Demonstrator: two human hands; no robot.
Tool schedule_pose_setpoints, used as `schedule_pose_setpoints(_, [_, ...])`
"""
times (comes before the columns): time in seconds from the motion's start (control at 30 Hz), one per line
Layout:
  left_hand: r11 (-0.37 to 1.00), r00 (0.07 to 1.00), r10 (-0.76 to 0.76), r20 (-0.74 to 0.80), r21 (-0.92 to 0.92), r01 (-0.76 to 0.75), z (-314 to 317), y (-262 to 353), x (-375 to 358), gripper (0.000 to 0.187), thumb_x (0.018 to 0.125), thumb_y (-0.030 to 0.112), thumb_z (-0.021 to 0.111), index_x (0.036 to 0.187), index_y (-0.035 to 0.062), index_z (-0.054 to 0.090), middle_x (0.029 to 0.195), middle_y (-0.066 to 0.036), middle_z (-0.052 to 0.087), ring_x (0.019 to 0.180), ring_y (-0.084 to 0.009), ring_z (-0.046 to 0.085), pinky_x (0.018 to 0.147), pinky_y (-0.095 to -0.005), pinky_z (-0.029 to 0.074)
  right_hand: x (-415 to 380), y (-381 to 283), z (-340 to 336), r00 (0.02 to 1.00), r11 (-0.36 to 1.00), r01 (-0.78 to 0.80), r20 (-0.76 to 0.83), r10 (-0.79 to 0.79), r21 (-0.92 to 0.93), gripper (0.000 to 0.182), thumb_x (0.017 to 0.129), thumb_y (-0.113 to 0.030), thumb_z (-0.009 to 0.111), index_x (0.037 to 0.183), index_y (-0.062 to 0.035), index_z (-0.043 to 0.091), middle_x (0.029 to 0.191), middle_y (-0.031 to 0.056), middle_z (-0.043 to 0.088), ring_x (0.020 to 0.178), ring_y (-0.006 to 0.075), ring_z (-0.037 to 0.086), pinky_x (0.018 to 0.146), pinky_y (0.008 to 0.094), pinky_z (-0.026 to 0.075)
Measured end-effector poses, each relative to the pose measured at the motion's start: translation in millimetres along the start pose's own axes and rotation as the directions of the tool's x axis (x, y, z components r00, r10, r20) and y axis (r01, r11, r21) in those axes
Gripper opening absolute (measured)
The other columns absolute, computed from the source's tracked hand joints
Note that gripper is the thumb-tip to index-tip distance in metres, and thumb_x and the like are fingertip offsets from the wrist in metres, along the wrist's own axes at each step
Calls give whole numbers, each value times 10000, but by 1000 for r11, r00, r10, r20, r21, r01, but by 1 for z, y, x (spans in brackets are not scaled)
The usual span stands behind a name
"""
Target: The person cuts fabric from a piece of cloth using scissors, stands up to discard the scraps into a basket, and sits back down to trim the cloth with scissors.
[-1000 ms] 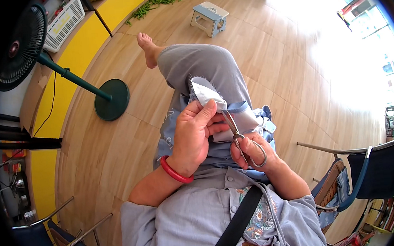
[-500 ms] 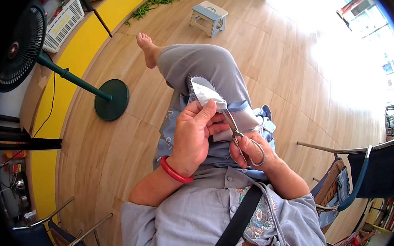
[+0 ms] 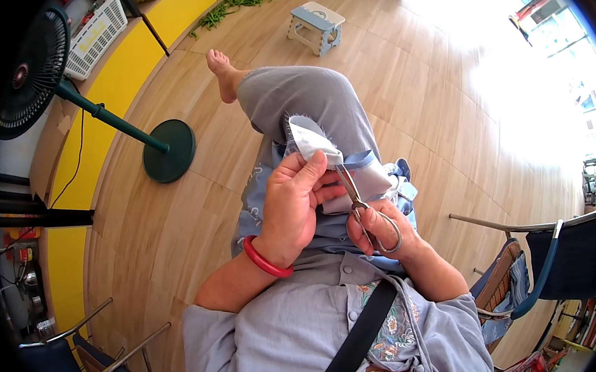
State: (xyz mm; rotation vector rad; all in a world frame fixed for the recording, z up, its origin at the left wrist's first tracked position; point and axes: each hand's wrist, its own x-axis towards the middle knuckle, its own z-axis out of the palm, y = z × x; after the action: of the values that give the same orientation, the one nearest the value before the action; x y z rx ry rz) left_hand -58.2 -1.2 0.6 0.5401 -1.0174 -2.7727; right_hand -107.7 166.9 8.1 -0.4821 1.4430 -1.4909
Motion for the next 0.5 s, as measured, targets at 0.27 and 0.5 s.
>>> schedule_pose_setpoints(0.27, [1000,1000,4,0,-2,-4,0,-1,0,228,924,218,526,1045,29,562,966,-100,637,861,-212,639,738,-344,528,0,4,-4,999,999,-35,24,35,36,584,852,-592,490,662,-40,528,552,30,505,474,94,486,435,218,374])
schedule_pose_setpoints(0.5, [1000,1000,-3,-1,-12,3,2,0,-2,237,923,222,528,1053,27,560,964,-102,637,871,-217,639,742,-345,528,3,3,0,999,999,19,-26,-20,-47,566,870,-567,476,678,-37,531,513,28,504,450,88,455,414,215,314])
